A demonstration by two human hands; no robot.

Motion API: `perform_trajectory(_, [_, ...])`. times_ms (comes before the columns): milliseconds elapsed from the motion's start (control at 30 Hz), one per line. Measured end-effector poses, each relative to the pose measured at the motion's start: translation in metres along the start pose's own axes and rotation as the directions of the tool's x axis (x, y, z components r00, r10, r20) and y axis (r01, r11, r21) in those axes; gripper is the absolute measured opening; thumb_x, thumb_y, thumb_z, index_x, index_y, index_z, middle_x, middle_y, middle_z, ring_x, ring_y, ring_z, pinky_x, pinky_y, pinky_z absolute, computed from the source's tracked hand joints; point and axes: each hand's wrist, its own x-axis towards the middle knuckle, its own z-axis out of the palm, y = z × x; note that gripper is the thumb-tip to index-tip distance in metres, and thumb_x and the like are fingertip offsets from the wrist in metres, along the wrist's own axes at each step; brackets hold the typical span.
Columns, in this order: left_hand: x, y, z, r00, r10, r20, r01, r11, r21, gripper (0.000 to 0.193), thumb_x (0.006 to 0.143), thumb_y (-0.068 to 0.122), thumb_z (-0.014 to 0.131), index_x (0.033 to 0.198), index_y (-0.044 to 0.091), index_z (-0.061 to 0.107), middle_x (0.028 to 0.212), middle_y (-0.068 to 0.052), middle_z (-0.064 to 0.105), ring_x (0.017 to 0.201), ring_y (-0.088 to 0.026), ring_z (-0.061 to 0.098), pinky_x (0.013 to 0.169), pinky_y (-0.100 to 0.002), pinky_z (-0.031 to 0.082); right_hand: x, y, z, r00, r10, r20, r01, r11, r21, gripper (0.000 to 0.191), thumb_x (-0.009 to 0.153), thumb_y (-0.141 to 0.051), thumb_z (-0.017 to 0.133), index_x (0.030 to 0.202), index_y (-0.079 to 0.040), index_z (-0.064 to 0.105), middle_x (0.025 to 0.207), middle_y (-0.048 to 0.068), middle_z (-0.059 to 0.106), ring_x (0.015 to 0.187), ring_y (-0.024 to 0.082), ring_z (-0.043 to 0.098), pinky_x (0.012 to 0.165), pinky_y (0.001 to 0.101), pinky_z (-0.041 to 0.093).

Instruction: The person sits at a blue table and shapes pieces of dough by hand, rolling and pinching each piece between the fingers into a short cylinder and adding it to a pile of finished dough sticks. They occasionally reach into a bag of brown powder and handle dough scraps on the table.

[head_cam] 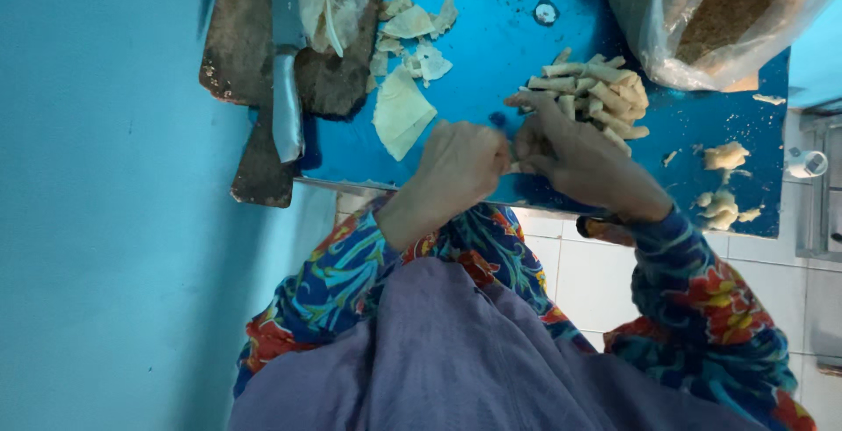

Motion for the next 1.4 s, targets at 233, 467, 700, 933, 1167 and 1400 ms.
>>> perform_trajectory(233, [-0.038, 0.016, 0.013, 0.925, 0.304, -0.227, -0.192, 0.891, 0.411, 0.021, 0.090, 0.009, 0.067, 0.110, 0.002, 0.065, 0.088, -0.008, 0.063, 0.090, -0.025, 0.064, 0.079, -0.036, 0.053, -0.024, 0.014, 0.030, 0.912, -0.338, -0.232, 0.288, 0.931, -0.223, 0.054, 0.097, 0.000, 0.062, 0.146, -0.001, 0.039, 0.105, 0.013, 0.072, 0.097, 0.031, 0.070, 0.084, 0.0436, 0.053])
perform_trajectory(467, [-0.032, 0.016, 0.008, 0.937, 0.296, -0.185, -0.181, 0.865, 0.469, 0.016, 0.085, 0.012, 0.068, 0.098, 0.005, 0.064, 0.092, -0.008, 0.060, 0.093, -0.024, 0.059, 0.080, -0.037, 0.050, -0.022, 0.007, 0.032, 0.934, -0.297, -0.197, 0.225, 0.920, -0.320, 0.049, 0.097, -0.004, 0.064, 0.141, 0.000, 0.042, 0.106, 0.016, 0.071, 0.101, 0.036, 0.067, 0.086, 0.0458, 0.051])
perform_trajectory(700, [-0.021, 0.017, 0.005, 0.963, 0.210, -0.171, -0.153, 0.942, 0.297, 0.018, 0.083, 0.006, 0.071, 0.099, 0.005, 0.063, 0.093, -0.010, 0.062, 0.094, -0.026, 0.060, 0.079, -0.037, 0.053, -0.012, 0.004, 0.013, 0.974, -0.171, -0.149, 0.153, 0.980, -0.123, 0.054, 0.095, -0.003, 0.062, 0.144, -0.004, 0.040, 0.107, 0.015, 0.072, 0.100, 0.033, 0.071, 0.083, 0.0462, 0.052])
perform_trajectory(933, [-0.036, 0.018, 0.008, 0.941, 0.286, -0.181, -0.189, 0.887, 0.422, 0.024, 0.086, 0.010, 0.069, 0.109, 0.005, 0.066, 0.093, -0.007, 0.062, 0.095, -0.023, 0.061, 0.080, -0.033, 0.052, -0.031, 0.017, 0.037, 0.896, -0.371, -0.243, 0.267, 0.889, -0.373, 0.046, 0.098, -0.003, 0.065, 0.138, -0.003, 0.042, 0.110, 0.016, 0.071, 0.102, 0.033, 0.072, 0.079, 0.0417, 0.058])
perform_trajectory(1167, [-0.047, 0.026, 0.007, 0.939, 0.327, -0.103, -0.182, 0.730, 0.659, 0.028, 0.089, 0.015, 0.067, 0.113, 0.000, 0.069, 0.107, -0.010, 0.064, 0.107, -0.024, 0.059, 0.099, -0.038, 0.050, -0.040, 0.030, 0.050, 0.819, -0.512, -0.259, 0.293, 0.761, -0.578, 0.052, 0.094, -0.004, 0.068, 0.139, 0.002, 0.043, 0.121, 0.021, 0.068, 0.112, 0.035, 0.070, 0.087, 0.0404, 0.060])
perform_trajectory(1400, [-0.031, 0.031, 0.013, 0.962, 0.215, -0.168, -0.060, 0.766, 0.640, 0.048, 0.096, 0.034, 0.060, 0.130, 0.000, 0.063, 0.134, -0.012, 0.060, 0.130, -0.027, 0.051, 0.114, -0.056, 0.035, -0.034, -0.001, 0.065, 0.870, -0.383, -0.309, 0.071, 0.719, -0.692, 0.059, 0.089, 0.005, 0.061, 0.145, 0.008, 0.041, 0.142, 0.026, 0.059, 0.140, 0.040, 0.054, 0.116, 0.0513, 0.045])
